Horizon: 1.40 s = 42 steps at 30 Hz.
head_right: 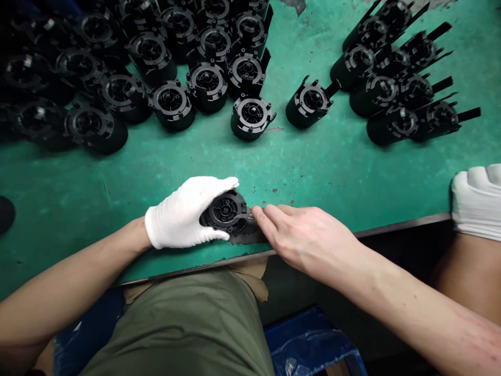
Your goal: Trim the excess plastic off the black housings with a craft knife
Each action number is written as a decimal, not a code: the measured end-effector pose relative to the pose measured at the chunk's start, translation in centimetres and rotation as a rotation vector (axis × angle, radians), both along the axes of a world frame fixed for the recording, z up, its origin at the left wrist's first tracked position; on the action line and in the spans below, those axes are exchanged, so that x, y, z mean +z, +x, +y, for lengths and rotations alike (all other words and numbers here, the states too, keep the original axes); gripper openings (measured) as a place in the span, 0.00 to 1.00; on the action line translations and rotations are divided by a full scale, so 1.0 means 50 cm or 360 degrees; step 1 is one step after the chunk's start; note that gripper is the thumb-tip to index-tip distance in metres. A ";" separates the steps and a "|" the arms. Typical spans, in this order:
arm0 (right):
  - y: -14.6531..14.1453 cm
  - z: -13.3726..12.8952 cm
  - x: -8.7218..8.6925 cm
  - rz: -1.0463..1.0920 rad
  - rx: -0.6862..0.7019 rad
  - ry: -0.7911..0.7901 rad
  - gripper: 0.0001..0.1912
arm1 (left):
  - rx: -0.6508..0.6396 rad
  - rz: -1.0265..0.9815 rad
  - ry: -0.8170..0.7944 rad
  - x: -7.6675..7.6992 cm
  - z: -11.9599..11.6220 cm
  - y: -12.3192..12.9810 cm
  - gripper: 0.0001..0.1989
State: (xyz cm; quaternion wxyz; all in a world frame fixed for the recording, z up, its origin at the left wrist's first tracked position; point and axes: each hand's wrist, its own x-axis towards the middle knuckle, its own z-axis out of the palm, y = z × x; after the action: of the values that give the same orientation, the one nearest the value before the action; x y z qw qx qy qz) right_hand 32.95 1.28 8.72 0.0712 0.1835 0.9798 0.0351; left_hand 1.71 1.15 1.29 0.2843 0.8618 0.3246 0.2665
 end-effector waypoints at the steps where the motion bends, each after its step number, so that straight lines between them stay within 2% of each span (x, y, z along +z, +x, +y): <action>1: 0.000 0.004 0.000 -0.0002 0.0007 -0.0013 0.28 | -0.0001 0.0003 -0.0013 -0.001 0.001 -0.001 0.54; 9: 0.013 0.050 -0.017 0.0201 0.0181 -0.0207 0.21 | -0.0073 -0.0016 0.0020 0.002 0.010 -0.001 0.52; 11: 0.019 0.047 -0.020 0.0269 0.0092 -0.0238 0.20 | -0.0062 -0.0030 0.0013 0.005 0.009 0.000 0.52; 14: 0.023 0.021 -0.020 0.0277 -0.0228 -0.0170 0.22 | -0.0047 -0.0033 -0.0016 0.006 0.005 0.000 0.53; 16: 0.022 -0.001 -0.021 0.0285 -0.0364 -0.0095 0.23 | -0.0043 -0.0027 -0.0021 0.005 0.003 0.000 0.53; 21: 0.017 -0.032 -0.036 0.0340 -0.0406 -0.0093 0.20 | -0.0054 -0.0015 -0.0017 0.002 0.004 -0.002 0.52; 25: 0.011 -0.029 -0.034 0.0311 -0.0365 -0.0079 0.12 | -0.0060 -0.0028 0.0009 0.003 0.005 -0.001 0.53; 33: 0.004 -0.005 -0.030 0.0302 -0.0182 -0.0076 0.09 | -0.0062 0.0000 -0.0027 0.007 0.005 -0.002 0.53; 37: 0.002 -0.003 -0.027 0.0284 -0.0166 -0.0122 0.10 | -0.0069 -0.0012 -0.0026 0.008 0.006 -0.003 0.53; 42: 0.003 0.003 -0.010 0.0174 -0.0051 -0.0098 0.18 | -0.0066 -0.0023 -0.0044 0.009 0.005 -0.001 0.53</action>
State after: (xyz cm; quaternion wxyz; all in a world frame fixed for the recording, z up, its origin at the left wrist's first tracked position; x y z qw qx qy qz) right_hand 33.12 1.41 8.22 0.0237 0.1986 0.9798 -0.0063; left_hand 1.66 1.39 1.74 0.3039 0.8624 0.3083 0.2624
